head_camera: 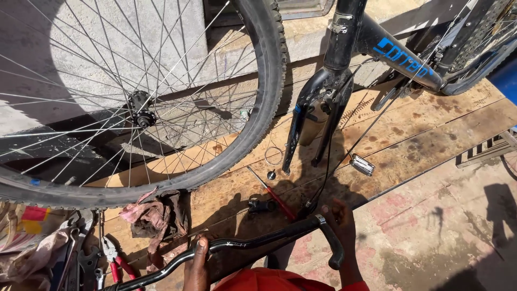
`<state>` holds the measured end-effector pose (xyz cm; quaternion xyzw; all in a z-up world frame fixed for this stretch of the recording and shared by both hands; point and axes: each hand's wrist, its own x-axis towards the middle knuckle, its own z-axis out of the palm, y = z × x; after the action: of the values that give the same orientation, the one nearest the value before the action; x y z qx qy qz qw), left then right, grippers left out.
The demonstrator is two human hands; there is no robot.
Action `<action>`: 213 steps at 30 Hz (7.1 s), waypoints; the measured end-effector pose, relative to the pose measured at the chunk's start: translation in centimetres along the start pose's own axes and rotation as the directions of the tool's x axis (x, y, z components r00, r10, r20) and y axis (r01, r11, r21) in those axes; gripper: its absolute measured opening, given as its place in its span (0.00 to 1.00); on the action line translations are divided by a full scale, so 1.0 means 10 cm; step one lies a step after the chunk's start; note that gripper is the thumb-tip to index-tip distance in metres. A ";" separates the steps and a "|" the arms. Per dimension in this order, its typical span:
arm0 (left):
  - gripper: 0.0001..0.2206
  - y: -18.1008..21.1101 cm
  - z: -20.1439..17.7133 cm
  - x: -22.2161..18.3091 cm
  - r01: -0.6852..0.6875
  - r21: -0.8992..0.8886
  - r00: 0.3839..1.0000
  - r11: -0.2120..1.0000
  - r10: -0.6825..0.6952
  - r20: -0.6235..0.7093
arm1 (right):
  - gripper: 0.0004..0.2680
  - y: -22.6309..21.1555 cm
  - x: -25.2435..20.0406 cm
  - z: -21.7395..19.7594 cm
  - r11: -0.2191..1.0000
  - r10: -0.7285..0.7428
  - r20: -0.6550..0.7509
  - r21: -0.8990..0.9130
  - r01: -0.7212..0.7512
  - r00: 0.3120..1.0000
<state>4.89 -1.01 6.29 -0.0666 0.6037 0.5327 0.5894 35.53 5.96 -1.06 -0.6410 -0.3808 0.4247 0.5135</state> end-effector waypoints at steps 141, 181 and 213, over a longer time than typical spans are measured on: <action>0.12 0.99 -0.07 -0.94 -0.076 0.997 0.800 -0.020 0.596 0.073 | 0.03 -0.34 0.37 -0.13 0.672 -0.413 0.286 -0.545 0.502 0.864; 0.40 0.30 -1.30 1.23 0.078 0.938 0.797 0.337 0.545 -0.262 | 0.19 0.13 -0.43 -0.06 0.774 0.044 0.362 0.577 -0.261 0.931; 0.20 -0.73 0.19 1.04 -0.610 0.154 0.591 0.777 0.317 0.742 | 0.13 -0.60 -1.01 0.98 0.554 -0.561 0.382 -0.487 0.675 0.735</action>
<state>8.21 2.96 -5.45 0.4161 0.4341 0.5230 0.6041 22.50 1.02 5.33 -0.5504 -0.7401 0.1303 0.3637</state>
